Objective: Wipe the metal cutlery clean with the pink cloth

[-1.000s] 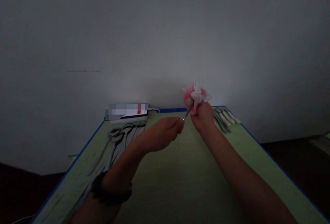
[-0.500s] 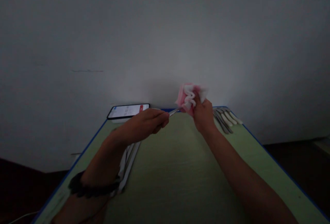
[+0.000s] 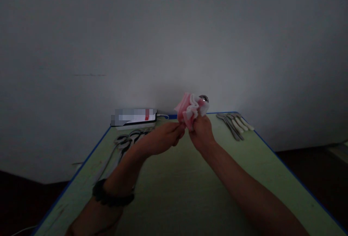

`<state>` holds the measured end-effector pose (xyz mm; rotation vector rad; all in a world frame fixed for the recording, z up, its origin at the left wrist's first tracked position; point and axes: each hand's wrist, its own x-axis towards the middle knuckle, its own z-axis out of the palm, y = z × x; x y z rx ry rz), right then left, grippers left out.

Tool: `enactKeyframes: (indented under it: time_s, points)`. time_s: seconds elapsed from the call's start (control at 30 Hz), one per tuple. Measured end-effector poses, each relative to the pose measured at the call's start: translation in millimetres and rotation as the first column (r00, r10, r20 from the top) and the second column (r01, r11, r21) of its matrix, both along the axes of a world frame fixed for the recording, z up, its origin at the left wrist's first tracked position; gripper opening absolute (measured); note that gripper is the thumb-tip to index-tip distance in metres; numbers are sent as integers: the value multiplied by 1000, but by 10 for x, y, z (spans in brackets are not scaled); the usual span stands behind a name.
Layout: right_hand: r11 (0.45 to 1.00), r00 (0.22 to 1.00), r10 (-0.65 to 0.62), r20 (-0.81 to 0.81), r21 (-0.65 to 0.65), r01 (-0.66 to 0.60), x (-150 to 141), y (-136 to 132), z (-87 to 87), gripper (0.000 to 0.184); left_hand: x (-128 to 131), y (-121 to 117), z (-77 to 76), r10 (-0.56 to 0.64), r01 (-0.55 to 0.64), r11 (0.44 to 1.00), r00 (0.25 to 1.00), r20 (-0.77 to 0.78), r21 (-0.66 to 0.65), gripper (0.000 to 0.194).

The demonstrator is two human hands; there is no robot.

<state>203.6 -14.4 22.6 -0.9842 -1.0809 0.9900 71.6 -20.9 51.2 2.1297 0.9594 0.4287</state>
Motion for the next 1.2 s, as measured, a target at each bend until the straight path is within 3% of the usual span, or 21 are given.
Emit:
enactKeyframes:
  time_s: [0.17, 0.3, 0.43, 0.57, 0.73, 0.83, 0.93, 1.03, 1.2]
  points:
    - [992, 970, -76, -230, -116, 50, -103, 39, -38, 36, 24, 33, -70, -20, 25, 997, 998, 54, -79, 32]
    - [988, 945, -103, -311, -143, 61, -38, 63, 19, 33, -29, 8, 13, -10, 15, 992, 999, 38, -122, 33]
    - [991, 927, -123, -355, -84, 100, 104, 124, 86, 28, -149, -44, 128, -25, 20, 981, 999, -24, -194, 37]
    - [998, 948, 6, -318, 58, 14, 193, 169, 82, 29, -252, -46, 153, -52, 41, 968, 998, -40, -247, 39]
    - [996, 928, 67, -367, -23, -81, 54, 127, 14, 26, -236, 22, 39, 30, -36, 988, 999, -42, -153, 38]
    - [992, 932, 80, -352, -61, -108, -53, 75, -1, 27, -198, 58, -25, -10, 5, 995, 999, -51, -103, 35]
    - [994, 938, 55, -343, -70, -84, -39, 59, 30, 27, -199, 65, -20, -32, 28, 995, 998, -44, -92, 35]
    - [998, 944, 1, -331, -66, -24, 90, 106, 63, 27, -231, 37, 46, -8, -2, 981, 999, -51, -192, 39]
    - [999, 953, -15, -303, 32, 26, 252, 232, 19, 34, -278, -7, 124, -26, 15, 967, 999, -39, -253, 42]
